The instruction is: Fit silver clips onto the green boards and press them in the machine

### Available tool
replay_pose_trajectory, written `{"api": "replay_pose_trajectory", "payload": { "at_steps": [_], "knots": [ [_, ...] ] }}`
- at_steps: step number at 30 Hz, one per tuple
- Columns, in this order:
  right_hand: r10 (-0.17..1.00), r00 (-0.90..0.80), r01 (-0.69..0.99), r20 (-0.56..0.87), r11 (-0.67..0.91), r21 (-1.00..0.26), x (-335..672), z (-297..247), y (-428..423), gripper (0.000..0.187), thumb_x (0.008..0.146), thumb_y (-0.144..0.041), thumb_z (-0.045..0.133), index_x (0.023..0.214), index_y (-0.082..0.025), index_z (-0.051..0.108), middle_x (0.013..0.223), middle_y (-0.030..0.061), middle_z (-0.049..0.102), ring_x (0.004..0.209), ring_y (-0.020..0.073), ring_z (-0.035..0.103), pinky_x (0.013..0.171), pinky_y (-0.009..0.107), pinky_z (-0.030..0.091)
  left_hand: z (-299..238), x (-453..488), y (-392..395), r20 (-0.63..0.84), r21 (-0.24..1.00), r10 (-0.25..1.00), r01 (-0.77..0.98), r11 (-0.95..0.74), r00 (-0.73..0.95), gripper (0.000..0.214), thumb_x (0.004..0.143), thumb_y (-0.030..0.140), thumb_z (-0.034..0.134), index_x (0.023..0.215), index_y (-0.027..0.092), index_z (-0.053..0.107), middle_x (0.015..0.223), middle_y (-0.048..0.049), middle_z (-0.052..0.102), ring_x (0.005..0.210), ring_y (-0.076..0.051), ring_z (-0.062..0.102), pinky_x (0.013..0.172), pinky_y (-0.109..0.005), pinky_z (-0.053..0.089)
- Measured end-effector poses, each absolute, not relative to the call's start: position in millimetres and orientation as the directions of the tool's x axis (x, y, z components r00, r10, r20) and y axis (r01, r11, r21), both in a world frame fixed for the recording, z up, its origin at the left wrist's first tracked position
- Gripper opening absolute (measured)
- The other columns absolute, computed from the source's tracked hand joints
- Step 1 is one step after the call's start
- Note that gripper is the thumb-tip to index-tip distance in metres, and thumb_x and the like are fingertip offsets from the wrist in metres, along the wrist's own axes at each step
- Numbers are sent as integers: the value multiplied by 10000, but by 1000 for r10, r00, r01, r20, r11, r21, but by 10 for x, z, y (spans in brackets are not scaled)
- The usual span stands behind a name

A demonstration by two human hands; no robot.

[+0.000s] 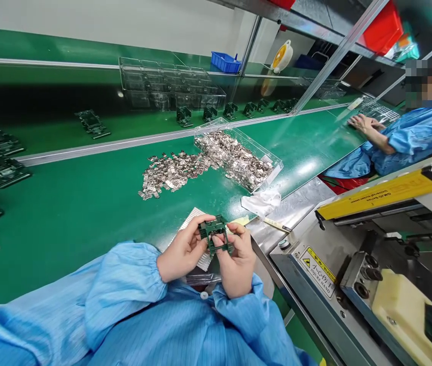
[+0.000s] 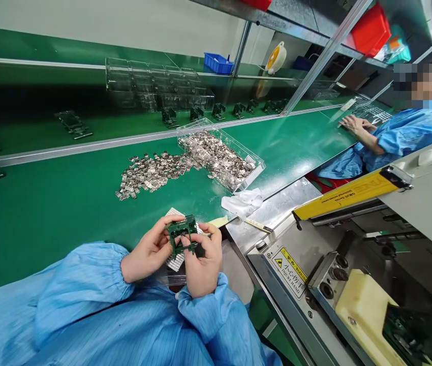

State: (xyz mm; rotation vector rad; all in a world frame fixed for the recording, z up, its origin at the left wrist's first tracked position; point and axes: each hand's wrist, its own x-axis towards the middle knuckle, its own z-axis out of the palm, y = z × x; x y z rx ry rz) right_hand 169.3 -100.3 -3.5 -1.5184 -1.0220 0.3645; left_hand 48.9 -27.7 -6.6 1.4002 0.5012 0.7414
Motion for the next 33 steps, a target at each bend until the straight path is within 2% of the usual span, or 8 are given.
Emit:
{"api": "replay_pose_trajectory", "payload": {
  "at_steps": [9,13,17,19,21,27,31,33],
  "knots": [
    [720,657,242,223,79,-967,1574,-92,-960,159,803,-274,674,716,-184,577,1238,123,524,1088,243,542,874,373,459,-120,476,-332,152,982,712,-188,-29,685,349,935,271,495,1272,213,426,1201,-100,587,970,-157,630,845,-251,511],
    [810,574,-19,121,161,-987,1698,-65,-1073,136,854,-280,635,925,-207,545,1315,126,516,1071,227,578,829,349,489,-93,469,-323,145,981,715,-194,-13,684,367,923,294,520,1272,230,425,1209,-93,566,1042,-182,601,898,-277,497],
    [888,396,120,236,205,-971,1932,58,-1371,537,862,-277,638,1357,-275,430,1447,97,423,1286,259,434,961,388,434,68,446,-397,55,995,683,-94,21,728,413,915,344,523,1290,215,408,1204,-110,560,1034,-207,599,864,-293,514],
    [907,293,264,301,226,-938,2050,163,-1573,710,806,-290,718,1425,-292,371,1456,85,419,1321,277,392,1017,413,393,238,456,-481,21,1000,601,-8,-24,799,418,923,352,500,1306,214,408,1240,-116,550,1069,-221,584,890,-301,502],
    [896,264,356,357,254,-899,2169,292,-1802,692,759,-310,772,1371,-282,451,1362,88,512,1245,283,466,1000,421,410,467,519,-551,-19,993,454,70,-96,891,430,927,344,488,1335,237,408,1247,-99,557,1065,-220,582,888,-291,494],
    [691,520,396,501,325,-859,2410,617,-2667,77,918,-283,577,930,-238,639,837,42,632,816,207,587,750,363,487,1060,1194,-762,-129,967,-143,92,-239,981,541,843,286,600,1358,275,435,810,8,576,654,-122,537,567,-196,430],
    [494,714,474,497,181,-862,2357,558,-3180,187,968,-258,479,984,-241,664,835,45,642,841,197,590,746,330,481,1000,1677,-1143,-135,988,-366,96,-122,921,383,795,250,634,1163,167,572,671,32,495,581,-99,456,520,-194,366],
    [421,786,459,453,96,-883,2339,467,-3336,230,981,-343,463,1064,-275,666,978,57,674,960,216,612,812,348,498,900,1811,-1296,-153,988,-372,151,-35,916,373,801,267,629,1145,138,565,661,31,503,586,-100,458,531,-197,377]
  ]
}}
